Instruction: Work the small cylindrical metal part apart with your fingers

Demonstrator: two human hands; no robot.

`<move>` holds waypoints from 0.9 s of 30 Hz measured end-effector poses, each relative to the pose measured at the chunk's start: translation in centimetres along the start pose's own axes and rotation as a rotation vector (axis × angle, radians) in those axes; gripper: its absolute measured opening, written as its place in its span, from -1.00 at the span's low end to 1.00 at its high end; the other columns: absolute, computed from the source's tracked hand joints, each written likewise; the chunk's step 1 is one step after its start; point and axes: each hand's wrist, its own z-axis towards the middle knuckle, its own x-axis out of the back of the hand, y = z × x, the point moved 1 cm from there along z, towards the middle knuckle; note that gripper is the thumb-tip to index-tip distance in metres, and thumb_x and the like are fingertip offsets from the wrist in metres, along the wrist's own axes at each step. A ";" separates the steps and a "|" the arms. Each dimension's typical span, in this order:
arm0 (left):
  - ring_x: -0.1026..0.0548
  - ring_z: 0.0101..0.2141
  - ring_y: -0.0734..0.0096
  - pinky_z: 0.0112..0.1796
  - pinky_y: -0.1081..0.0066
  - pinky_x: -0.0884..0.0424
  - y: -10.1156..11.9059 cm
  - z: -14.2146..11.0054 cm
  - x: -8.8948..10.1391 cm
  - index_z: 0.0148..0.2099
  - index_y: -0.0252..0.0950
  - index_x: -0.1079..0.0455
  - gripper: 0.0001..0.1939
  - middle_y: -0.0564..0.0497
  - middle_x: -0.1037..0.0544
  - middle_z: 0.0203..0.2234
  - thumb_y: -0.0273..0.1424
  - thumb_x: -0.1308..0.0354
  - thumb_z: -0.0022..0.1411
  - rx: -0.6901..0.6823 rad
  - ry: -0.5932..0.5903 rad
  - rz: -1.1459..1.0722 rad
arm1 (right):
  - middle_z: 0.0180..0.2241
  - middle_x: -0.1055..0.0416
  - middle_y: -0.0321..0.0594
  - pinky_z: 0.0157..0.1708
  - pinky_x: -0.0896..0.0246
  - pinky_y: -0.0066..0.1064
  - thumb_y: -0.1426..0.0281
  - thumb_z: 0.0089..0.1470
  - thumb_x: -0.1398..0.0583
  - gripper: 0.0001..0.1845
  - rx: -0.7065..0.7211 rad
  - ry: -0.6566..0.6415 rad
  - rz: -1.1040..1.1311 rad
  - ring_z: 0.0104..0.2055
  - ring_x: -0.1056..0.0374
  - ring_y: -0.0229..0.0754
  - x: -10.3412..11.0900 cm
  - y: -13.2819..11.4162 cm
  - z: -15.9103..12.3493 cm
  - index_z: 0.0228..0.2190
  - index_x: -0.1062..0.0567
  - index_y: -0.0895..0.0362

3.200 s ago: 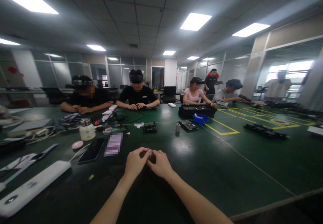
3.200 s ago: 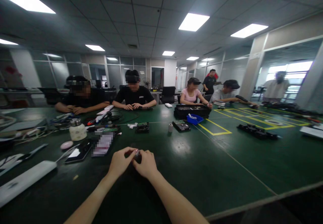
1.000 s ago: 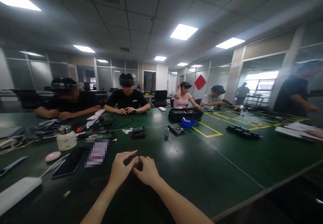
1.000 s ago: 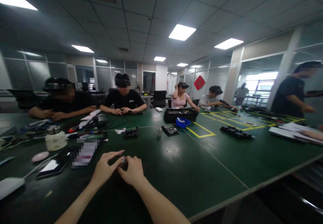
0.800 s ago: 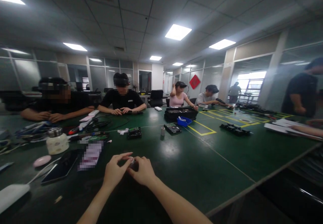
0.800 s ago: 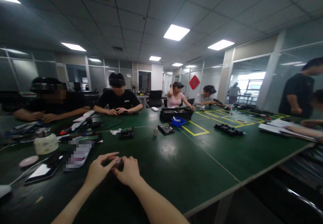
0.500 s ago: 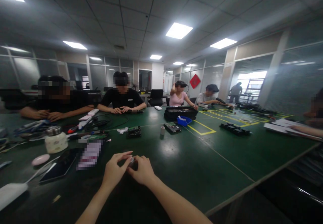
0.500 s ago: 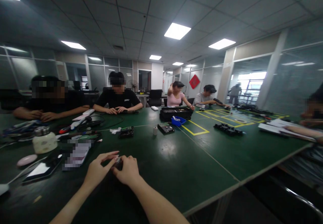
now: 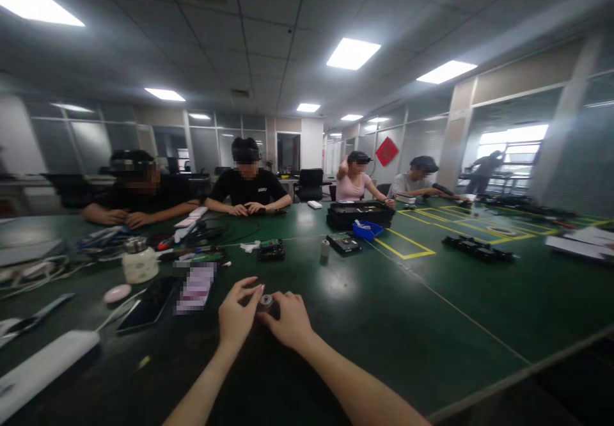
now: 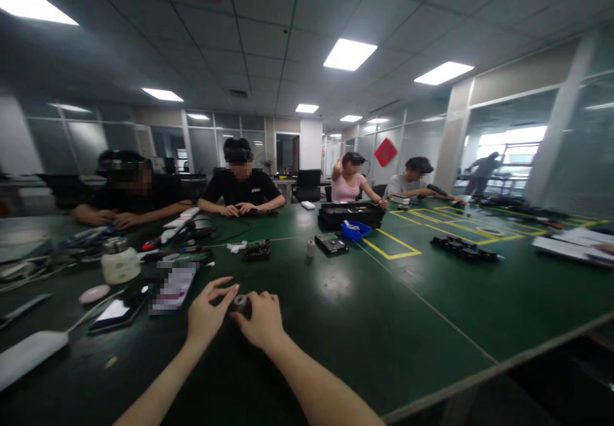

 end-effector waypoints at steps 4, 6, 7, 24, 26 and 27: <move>-0.51 -0.15 0.25 -0.14 0.15 -0.46 -2.2 1.9 0.1 -0.01 -0.33 -0.38 -0.76 -0.07 -0.49 -0.09 -0.34 -0.13 0.31 0.041 -0.060 0.081 | -0.23 -0.43 -0.20 -0.09 -0.21 -0.11 0.15 0.19 -0.17 -0.67 0.052 0.017 -0.010 -0.14 -0.37 -0.10 -0.3 1.3 2.0 -0.21 -0.45 0.17; -0.50 -0.14 0.24 -0.14 0.14 -0.46 -3.3 2.4 0.3 0.00 -0.32 -0.37 -0.75 -0.08 -0.48 -0.07 -0.34 -0.13 0.32 0.059 -0.088 0.117 | -0.24 -0.42 -0.20 -0.09 -0.20 -0.11 0.11 0.18 -0.17 -0.64 0.080 0.006 -0.012 -0.16 -0.36 -0.10 -0.7 2.0 2.8 -0.23 -0.45 0.17; -0.50 -0.13 0.23 -0.13 0.13 -0.46 -3.7 2.5 0.3 0.01 -0.32 -0.37 -0.74 -0.08 -0.47 -0.05 -0.34 -0.13 0.32 0.066 -0.099 0.132 | -0.24 -0.42 -0.19 -0.08 -0.20 -0.11 0.10 0.18 -0.16 -0.63 0.089 -0.002 -0.013 -0.16 -0.36 -0.09 -0.9 2.3 3.1 -0.23 -0.45 0.17; -0.53 -0.20 0.28 -0.19 0.18 -0.49 -0.5 1.0 0.5 -0.01 -0.34 -0.37 -0.76 -0.06 -0.51 -0.13 -0.35 -0.13 0.31 -0.007 -0.180 -0.242 | -0.24 -0.46 -0.19 -0.03 -0.16 -0.12 0.17 0.20 -0.16 -0.67 0.197 -0.044 -0.102 -0.16 -0.39 -0.10 -0.5 0.7 1.2 -0.21 -0.44 0.19; -0.53 -0.22 0.30 -0.21 0.20 -0.50 -0.2 0.7 0.4 -0.03 -0.34 -0.38 -0.77 -0.05 -0.51 -0.15 -0.35 -0.14 0.31 -0.005 -0.203 -0.279 | -0.25 -0.48 -0.13 -0.01 -0.12 -0.15 0.17 0.19 -0.15 -0.66 0.211 -0.048 -0.101 -0.16 -0.40 -0.07 -0.5 0.6 1.0 -0.21 -0.44 0.22; -0.53 -0.23 0.30 -0.22 0.21 -0.50 -0.1 0.7 0.4 -0.04 -0.34 -0.38 -0.78 -0.05 -0.52 -0.16 -0.35 -0.14 0.31 -0.004 -0.211 -0.293 | -0.26 -0.49 -0.10 0.00 -0.11 -0.16 0.17 0.19 -0.15 -0.65 0.215 -0.050 -0.100 -0.15 -0.40 -0.05 -0.5 0.6 1.0 -0.20 -0.44 0.23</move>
